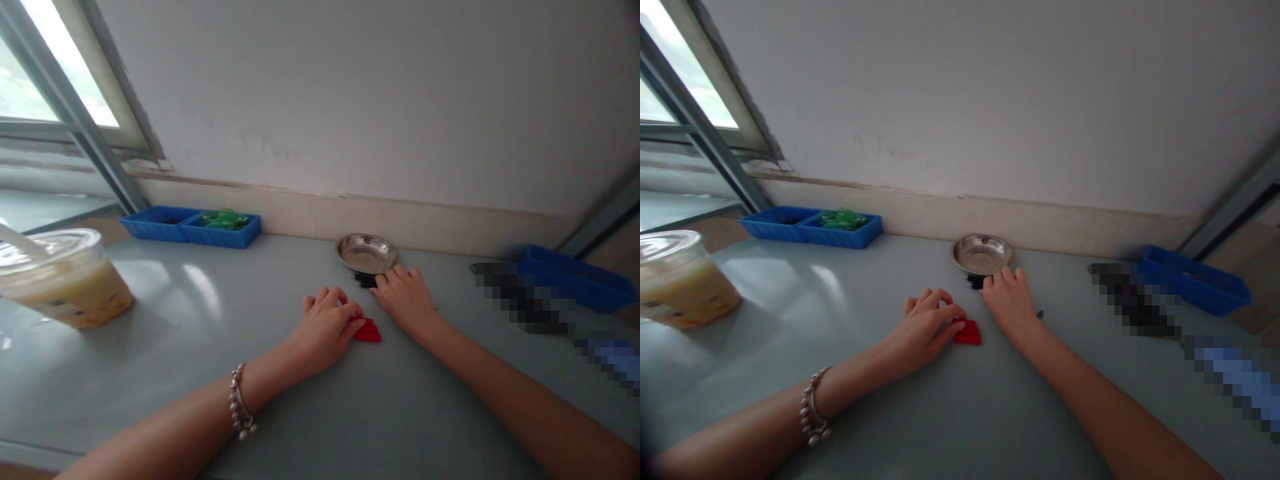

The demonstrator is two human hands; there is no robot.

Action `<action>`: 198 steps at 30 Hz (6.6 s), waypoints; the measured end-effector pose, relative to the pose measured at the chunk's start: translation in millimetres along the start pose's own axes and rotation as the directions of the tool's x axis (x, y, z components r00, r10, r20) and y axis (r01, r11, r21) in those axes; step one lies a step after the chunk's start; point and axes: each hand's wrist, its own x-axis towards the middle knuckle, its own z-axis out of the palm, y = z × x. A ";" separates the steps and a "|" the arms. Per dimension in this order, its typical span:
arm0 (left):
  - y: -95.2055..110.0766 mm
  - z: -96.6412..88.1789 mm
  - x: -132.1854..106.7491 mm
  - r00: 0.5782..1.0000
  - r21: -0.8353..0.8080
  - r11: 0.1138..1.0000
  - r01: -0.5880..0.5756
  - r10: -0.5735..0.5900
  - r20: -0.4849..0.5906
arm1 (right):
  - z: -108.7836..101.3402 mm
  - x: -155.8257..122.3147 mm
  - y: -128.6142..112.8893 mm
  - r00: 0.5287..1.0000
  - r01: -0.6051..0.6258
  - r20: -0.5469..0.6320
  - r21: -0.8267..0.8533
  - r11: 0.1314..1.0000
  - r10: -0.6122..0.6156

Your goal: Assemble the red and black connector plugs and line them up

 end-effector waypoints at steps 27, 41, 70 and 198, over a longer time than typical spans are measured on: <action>1.4 1.6 -1.0 0.999 0.007 1.000 0.006 -0.006 -0.052 | -23.5 -23.6 1.9 0.999 -0.031 -0.008 0.481 0.876 0.040; -1.6 -1.8 3.6 0.995 -0.031 1.000 -0.006 0.003 -0.099 | -17.4 -36.9 -9.5 0.958 -0.201 0.123 0.932 0.302 0.258; 2.5 -1.6 4.4 0.972 -0.136 0.988 0.068 -0.096 -0.213 | -27.7 -38.3 1.5 0.980 -0.149 0.058 0.847 0.510 0.190; 0.8 -9.0 9.6 0.988 -0.020 0.998 0.066 -0.068 -0.136 | -23.7 -32.8 11.1 0.982 -0.161 0.084 0.848 0.505 0.172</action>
